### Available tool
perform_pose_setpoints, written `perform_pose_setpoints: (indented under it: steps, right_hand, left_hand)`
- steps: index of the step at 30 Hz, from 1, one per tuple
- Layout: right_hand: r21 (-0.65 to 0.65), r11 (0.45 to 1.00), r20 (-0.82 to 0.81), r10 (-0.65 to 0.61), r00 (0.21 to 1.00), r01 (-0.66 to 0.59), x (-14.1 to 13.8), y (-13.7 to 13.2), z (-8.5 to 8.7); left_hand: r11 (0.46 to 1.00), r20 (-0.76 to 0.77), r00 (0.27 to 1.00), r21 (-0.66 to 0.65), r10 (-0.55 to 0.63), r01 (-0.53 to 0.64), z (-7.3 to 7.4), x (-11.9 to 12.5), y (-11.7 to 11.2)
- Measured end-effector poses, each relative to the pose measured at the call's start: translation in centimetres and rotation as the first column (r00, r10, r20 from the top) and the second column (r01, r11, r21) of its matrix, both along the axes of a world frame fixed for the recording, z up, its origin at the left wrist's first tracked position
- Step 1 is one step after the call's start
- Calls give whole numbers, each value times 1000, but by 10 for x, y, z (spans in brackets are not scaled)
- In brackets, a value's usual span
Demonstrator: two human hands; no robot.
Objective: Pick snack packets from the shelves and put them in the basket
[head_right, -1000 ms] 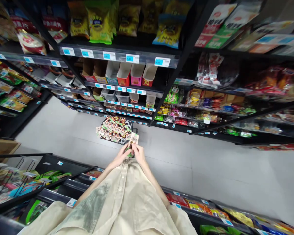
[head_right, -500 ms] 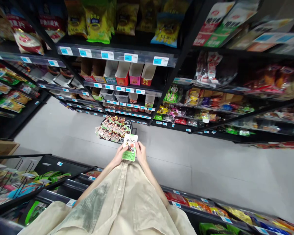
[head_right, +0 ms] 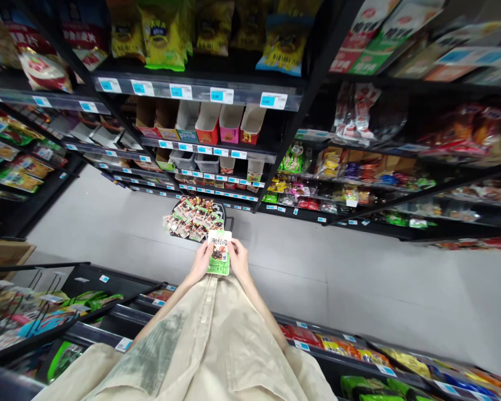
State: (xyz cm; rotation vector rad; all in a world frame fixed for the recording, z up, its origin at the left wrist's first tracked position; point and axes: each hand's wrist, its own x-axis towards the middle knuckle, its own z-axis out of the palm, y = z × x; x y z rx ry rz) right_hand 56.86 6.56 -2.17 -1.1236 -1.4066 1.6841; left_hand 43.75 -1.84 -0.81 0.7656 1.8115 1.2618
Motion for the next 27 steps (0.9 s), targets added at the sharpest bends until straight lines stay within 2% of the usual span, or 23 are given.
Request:
perform_pose_setpoints:
  steps: [4,8,17,27]
  right_hand:
    - [-30,999,4,-25,1000,25,-1,0,6]
    - [-8,1000,35,-27,999,28,-2,-1,11]
    - [26,999,56,-40,998,38,-5,-1,4]
    - [-26,999,36,-31,999,32,-8,2,4]
  left_hand:
    - [999,-48,998,-38,-32,31,4,1,-1]
    - [998,-41,998,-33,-45,44,5,1,0]
    - [999,-44,998,-28,-48,47,1,1,2]
    - [999,-32,999,-31,-13,12,-2,0,2]
